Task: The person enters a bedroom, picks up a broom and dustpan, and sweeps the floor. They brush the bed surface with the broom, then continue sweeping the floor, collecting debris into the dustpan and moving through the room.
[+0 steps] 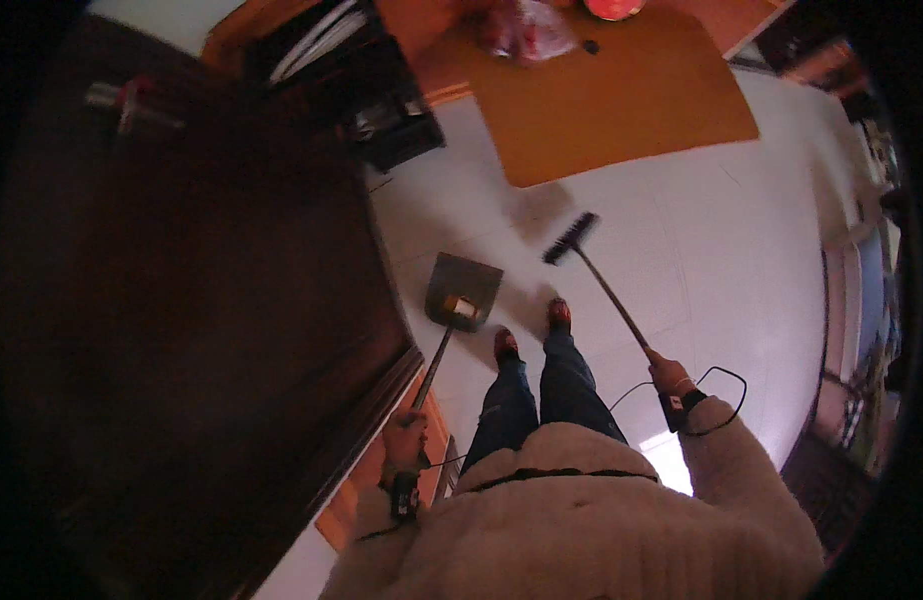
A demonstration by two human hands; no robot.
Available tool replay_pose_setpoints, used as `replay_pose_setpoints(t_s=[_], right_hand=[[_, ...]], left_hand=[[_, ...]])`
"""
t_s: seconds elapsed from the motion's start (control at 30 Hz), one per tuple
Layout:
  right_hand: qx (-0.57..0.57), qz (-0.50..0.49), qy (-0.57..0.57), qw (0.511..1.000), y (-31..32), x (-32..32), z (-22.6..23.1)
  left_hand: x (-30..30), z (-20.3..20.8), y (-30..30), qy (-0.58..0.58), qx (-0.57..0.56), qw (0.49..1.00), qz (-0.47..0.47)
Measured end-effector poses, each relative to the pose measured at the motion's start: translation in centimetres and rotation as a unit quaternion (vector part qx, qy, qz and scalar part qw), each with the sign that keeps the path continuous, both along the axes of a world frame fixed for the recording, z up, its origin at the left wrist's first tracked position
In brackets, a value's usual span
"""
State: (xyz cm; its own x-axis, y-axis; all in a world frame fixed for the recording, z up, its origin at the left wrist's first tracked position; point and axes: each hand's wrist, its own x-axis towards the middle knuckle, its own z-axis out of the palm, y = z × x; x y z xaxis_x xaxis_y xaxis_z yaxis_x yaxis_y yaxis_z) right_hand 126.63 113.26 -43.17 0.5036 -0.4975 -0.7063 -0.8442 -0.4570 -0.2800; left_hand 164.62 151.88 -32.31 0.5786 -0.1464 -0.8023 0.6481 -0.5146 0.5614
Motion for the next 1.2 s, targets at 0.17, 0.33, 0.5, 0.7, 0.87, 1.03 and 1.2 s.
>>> replay_pose_setpoints(t_s=[0.17, 0.33, 0.5, 0.7, 0.87, 1.03, 1.2], right_hand=[[0.078, 0.072, -0.094, 0.99, 0.1, 15.9, 1.4], [0.064, 0.334, -0.345, 0.875, 4.0, 25.5, 2.4], [0.255, 0.284, -0.21, 0.9, 7.9, 32.0, 6.2], [0.149, 0.439, -0.263, 0.846, 9.5, 35.8, 7.2], [0.111, 0.209, -0.143, 0.961, 7.7, 38.3, 10.5], [0.141, 0.215, -0.021, 0.966, 1.0, 42.3, 12.0], [0.05, 0.275, -0.061, 0.958, -4.7, 48.0, 6.5]], left_hand=[[-1.3, 1.3, -3.3, -0.005, 0.013, 0.999, 0.041], [-1.6, 2.6, -7.7, 0.005, 0.034, 0.996, 0.085], [-0.3, 1.8, -11.1, 0.011, -0.071, 0.985, 0.156], [2.3, -0.2, -10.8, 0.056, -0.109, 0.981, 0.153], [5.0, -1.6, -8.5, 0.069, -0.117, 0.982, 0.135], [7.2, -3.2, -8.5, 0.087, -0.103, 0.98, 0.149], [8.3, -4.8, -8.9, 0.088, -0.074, 0.972, 0.204]])
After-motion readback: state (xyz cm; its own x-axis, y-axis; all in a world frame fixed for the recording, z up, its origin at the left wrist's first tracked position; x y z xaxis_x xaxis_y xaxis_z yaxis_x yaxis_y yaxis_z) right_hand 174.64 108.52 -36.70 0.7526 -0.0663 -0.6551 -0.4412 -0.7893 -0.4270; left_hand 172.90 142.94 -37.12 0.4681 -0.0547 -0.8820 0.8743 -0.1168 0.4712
